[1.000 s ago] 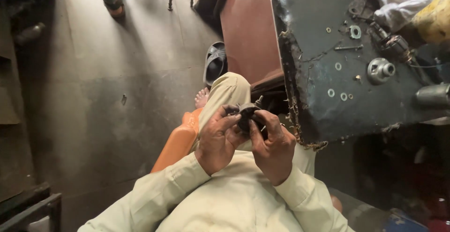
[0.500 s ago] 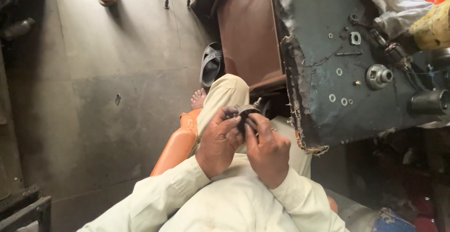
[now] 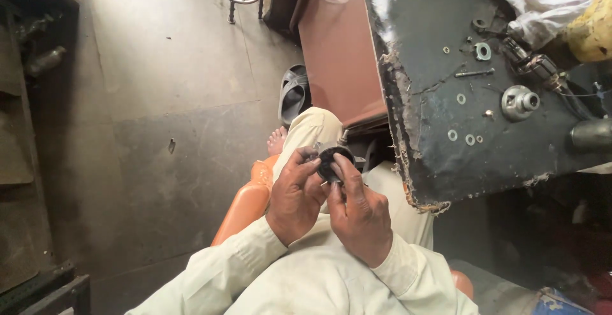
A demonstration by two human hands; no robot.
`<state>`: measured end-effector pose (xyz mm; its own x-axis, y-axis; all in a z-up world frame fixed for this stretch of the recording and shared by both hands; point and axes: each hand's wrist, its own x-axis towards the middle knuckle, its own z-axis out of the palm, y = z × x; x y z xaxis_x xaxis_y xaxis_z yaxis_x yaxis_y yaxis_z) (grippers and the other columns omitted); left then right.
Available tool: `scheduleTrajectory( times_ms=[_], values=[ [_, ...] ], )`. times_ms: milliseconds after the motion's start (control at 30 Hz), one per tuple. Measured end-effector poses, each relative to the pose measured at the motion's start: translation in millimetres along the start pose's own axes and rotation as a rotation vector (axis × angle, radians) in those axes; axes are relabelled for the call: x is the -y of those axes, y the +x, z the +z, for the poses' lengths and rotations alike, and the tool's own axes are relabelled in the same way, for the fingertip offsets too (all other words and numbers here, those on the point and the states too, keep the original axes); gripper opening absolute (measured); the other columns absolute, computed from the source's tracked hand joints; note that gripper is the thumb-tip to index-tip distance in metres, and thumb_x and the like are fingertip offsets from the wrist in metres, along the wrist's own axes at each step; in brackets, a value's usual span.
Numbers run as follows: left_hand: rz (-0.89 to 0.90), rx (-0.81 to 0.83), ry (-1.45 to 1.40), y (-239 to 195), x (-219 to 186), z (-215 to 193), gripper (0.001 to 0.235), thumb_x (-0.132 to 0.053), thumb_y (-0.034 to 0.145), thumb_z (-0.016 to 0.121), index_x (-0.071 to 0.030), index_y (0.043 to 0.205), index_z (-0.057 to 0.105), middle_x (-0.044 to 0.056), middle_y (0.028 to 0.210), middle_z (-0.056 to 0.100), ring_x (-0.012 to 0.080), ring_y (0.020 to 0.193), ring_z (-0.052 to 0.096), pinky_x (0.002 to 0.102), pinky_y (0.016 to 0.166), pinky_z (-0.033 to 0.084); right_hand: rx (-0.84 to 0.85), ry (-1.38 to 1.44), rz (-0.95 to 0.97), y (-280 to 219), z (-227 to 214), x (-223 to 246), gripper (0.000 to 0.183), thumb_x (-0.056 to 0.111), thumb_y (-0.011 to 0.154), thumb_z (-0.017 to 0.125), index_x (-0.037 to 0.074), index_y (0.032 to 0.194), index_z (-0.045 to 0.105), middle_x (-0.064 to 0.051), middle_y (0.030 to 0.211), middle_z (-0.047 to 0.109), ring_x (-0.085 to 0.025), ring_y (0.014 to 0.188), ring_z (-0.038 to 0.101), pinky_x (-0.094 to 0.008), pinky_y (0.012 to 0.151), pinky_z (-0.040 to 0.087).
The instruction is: The person sits at a workbench repairing a starter motor. They pry at the end cap with a screwdriver, separate the housing, handle the armature and brushes, apply grease from a can to components, and fit parts back together on the bench.
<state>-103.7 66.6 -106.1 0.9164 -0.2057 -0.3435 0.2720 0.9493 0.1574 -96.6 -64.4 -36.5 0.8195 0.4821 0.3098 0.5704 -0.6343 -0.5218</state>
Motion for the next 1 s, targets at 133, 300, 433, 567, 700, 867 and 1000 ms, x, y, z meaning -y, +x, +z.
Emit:
scheduleTrajectory(
  times_ms=[133,300,433,567,700,867,1000],
  values=[
    [0.034,0.026,-0.006,1,1,-3,0.019,-0.013,0.099,0.055,-0.011,0.117,0.052,0.005,0.115,0.063,0.0188,0.106,0.063,0.038,0.089,0.052,0.087,-0.042,0.033,-1,-1,-4,0.061,-0.002,0.090,0.067,0.000,0.146,0.045,-0.023,0.099,0.075,-0.038,0.085,0.075,-0.044,0.068,0.059],
    [0.048,0.052,-0.020,4,4,-10,0.018,-0.011,0.100,0.055,-0.012,0.117,0.052,0.005,0.114,0.062,0.0194,0.107,0.063,0.039,0.087,0.052,0.084,-0.158,-0.041,-1,0,-8,0.068,-0.001,0.086,0.071,0.001,0.148,0.044,-0.018,0.082,0.071,-0.034,0.068,0.071,-0.045,0.060,0.056],
    [0.057,0.054,-0.042,4,4,-9,0.019,-0.009,0.099,0.055,-0.012,0.118,0.051,0.005,0.114,0.062,0.0192,0.107,0.063,0.039,0.087,0.053,0.101,-0.211,-0.085,0,-3,-6,0.073,-0.001,0.084,0.072,-0.002,0.151,0.041,-0.015,0.073,0.066,-0.032,0.060,0.066,-0.046,0.056,0.053],
    [0.061,0.054,-0.052,4,2,-7,0.019,-0.009,0.098,0.054,-0.012,0.116,0.050,0.007,0.113,0.064,0.0204,0.106,0.064,0.040,0.087,0.053,0.141,-0.201,0.016,-3,-3,-11,0.071,-0.002,0.085,0.071,-0.002,0.149,0.043,-0.016,0.075,0.069,-0.034,0.063,0.069,-0.047,0.059,0.054],
    [0.083,0.128,-0.077,5,5,-10,0.017,-0.010,0.101,0.052,-0.009,0.118,0.049,0.010,0.112,0.065,0.0213,0.105,0.065,0.042,0.090,0.054,-0.020,-0.001,-0.021,-1,-7,-6,0.053,-0.003,0.092,0.065,-0.002,0.142,0.050,-0.021,0.109,0.075,-0.032,0.091,0.078,-0.038,0.075,0.062],
    [0.084,0.127,-0.037,4,4,-7,0.016,-0.011,0.101,0.052,-0.008,0.116,0.050,0.010,0.110,0.066,0.0205,0.103,0.066,0.041,0.091,0.055,-0.106,0.030,0.064,9,-13,-2,0.030,0.000,0.094,0.069,0.000,0.124,0.065,-0.018,0.109,0.075,-0.031,0.092,0.078,-0.034,0.076,0.062],
    [0.066,0.090,-0.027,4,6,-6,0.014,-0.010,0.101,0.054,-0.009,0.115,0.051,0.006,0.106,0.065,0.0170,0.099,0.065,0.038,0.089,0.054,-0.061,0.002,0.063,20,-14,6,0.022,0.006,0.090,0.074,0.002,0.111,0.069,-0.016,0.101,0.073,-0.030,0.084,0.075,-0.036,0.071,0.060]
  ],
)
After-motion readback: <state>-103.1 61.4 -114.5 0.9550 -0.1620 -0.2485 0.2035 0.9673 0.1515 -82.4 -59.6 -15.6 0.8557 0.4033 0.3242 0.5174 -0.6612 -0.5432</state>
